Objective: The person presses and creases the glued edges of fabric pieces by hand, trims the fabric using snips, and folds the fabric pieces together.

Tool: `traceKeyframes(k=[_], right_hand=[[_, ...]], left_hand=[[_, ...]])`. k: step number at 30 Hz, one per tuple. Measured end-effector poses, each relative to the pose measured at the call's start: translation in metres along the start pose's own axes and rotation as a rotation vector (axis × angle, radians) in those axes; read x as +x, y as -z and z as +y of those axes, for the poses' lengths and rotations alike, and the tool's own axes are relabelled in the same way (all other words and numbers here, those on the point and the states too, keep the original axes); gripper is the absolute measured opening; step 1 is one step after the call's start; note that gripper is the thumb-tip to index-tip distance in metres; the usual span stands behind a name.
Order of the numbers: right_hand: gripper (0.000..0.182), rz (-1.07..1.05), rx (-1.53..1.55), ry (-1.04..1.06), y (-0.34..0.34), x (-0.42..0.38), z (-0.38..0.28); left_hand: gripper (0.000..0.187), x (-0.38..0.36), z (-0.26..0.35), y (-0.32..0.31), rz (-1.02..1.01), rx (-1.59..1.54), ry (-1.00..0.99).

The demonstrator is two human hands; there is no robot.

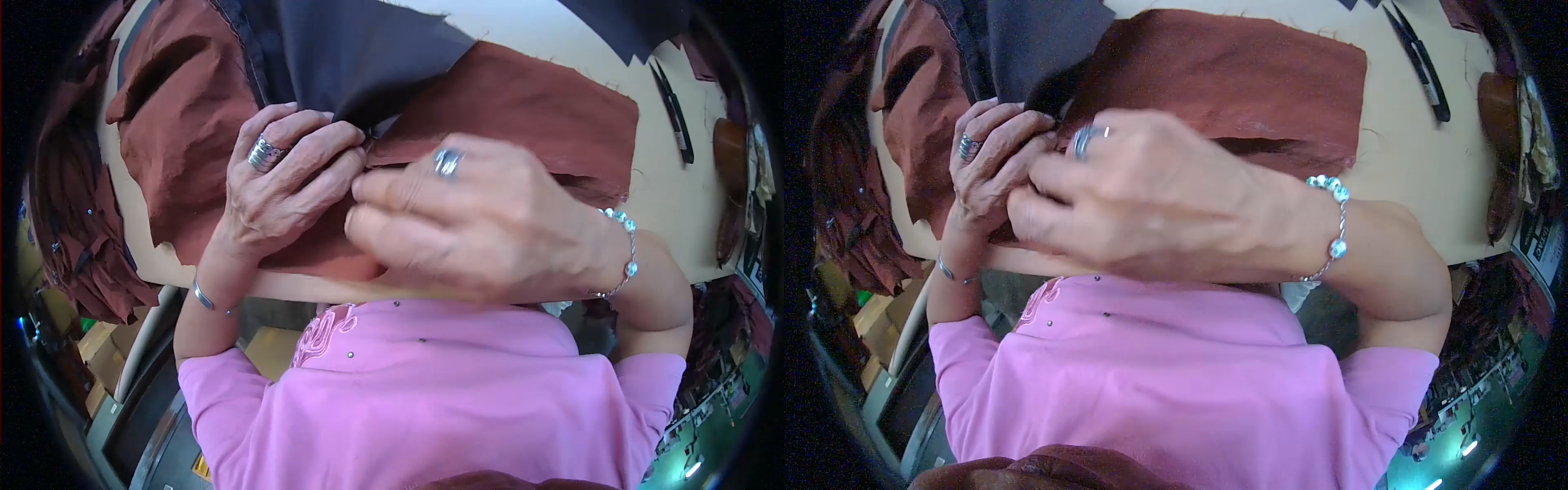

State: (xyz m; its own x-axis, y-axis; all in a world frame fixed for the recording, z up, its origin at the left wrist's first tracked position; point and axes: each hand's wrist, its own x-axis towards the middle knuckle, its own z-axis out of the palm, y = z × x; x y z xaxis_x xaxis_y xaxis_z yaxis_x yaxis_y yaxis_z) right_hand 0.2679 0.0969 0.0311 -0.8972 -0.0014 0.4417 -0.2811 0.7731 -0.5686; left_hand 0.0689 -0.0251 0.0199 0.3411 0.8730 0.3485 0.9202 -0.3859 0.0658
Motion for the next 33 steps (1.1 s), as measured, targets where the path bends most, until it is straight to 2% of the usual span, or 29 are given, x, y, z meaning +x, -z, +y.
traceKeyframes(k=[2, 3, 5, 6, 7, 9, 11, 13, 17, 22, 23, 25, 26, 27, 29, 31, 33], right_hand=[[0.021, 0.104, 0.015, -0.045, 0.011, 0.003, 0.011], [0.021, 0.163, 0.039, -0.075, 0.016, 0.002, 0.018], [0.018, 0.230, 0.035, -0.118, 0.029, 0.001, 0.032], [0.017, 0.221, 0.088, -0.229, 0.036, -0.001, 0.034], [0.016, 0.210, 0.141, -0.339, 0.042, -0.002, 0.036], [0.015, 0.160, 0.107, -0.394, 0.051, -0.005, 0.043], [0.016, 0.127, 0.047, -0.445, 0.060, -0.004, 0.043], [0.011, 0.175, 0.137, -0.567, 0.072, 0.011, 0.030], [0.018, 0.167, -0.094, -0.380, 0.085, -0.012, 0.053], [0.019, 0.124, -0.087, -0.551, 0.102, -0.025, 0.052], [0.020, 0.102, -0.112, -0.599, 0.101, -0.027, 0.053], [0.023, 0.085, -0.229, -0.566, 0.092, -0.033, 0.062], [0.024, 0.078, -0.227, -0.583, 0.087, -0.037, 0.068], [0.024, 0.072, -0.224, -0.600, 0.084, -0.037, 0.070], [0.028, 0.094, -0.314, -0.503, 0.075, -0.030, 0.067], [0.030, 0.136, -0.418, -0.388, 0.065, -0.028, 0.068], [0.034, 0.120, -0.425, -0.415, 0.060, -0.027, 0.064]], left_hand=[[0.028, -0.002, 0.011, 0.003, -0.012, 0.037, 0.125], [0.029, -0.005, 0.017, 0.010, -0.097, 0.179, 0.149], [0.031, -0.003, 0.037, 0.018, -0.144, 0.224, 0.388], [0.033, -0.006, 0.039, 0.018, -0.174, 0.111, 0.490], [0.035, -0.009, 0.040, 0.016, -0.175, 0.065, 0.511], [0.041, -0.018, 0.040, 0.011, -0.173, -0.024, 0.552], [0.038, -0.021, 0.032, 0.005, -0.118, -0.046, 0.477], [0.032, -0.016, 0.022, 0.002, -0.085, -0.073, 0.431], [0.033, 0.013, -0.018, -0.010, -0.014, -0.089, 0.213], [0.029, 0.042, -0.073, -0.022, 0.054, -0.164, -0.019], [0.032, 0.043, -0.084, -0.022, 0.035, -0.102, -0.060], [0.027, 0.043, -0.105, -0.010, -0.039, -0.094, -0.102], [0.029, 0.040, -0.110, -0.005, -0.169, -0.057, -0.057], [0.030, 0.040, -0.121, -0.004, -0.108, 0.014, -0.166], [0.040, 0.031, -0.128, -0.001, -0.126, 0.192, -0.153], [0.040, 0.017, -0.147, 0.004, -0.153, 0.290, -0.143], [0.041, 0.007, -0.162, 0.016, -0.188, 0.421, -0.144]])
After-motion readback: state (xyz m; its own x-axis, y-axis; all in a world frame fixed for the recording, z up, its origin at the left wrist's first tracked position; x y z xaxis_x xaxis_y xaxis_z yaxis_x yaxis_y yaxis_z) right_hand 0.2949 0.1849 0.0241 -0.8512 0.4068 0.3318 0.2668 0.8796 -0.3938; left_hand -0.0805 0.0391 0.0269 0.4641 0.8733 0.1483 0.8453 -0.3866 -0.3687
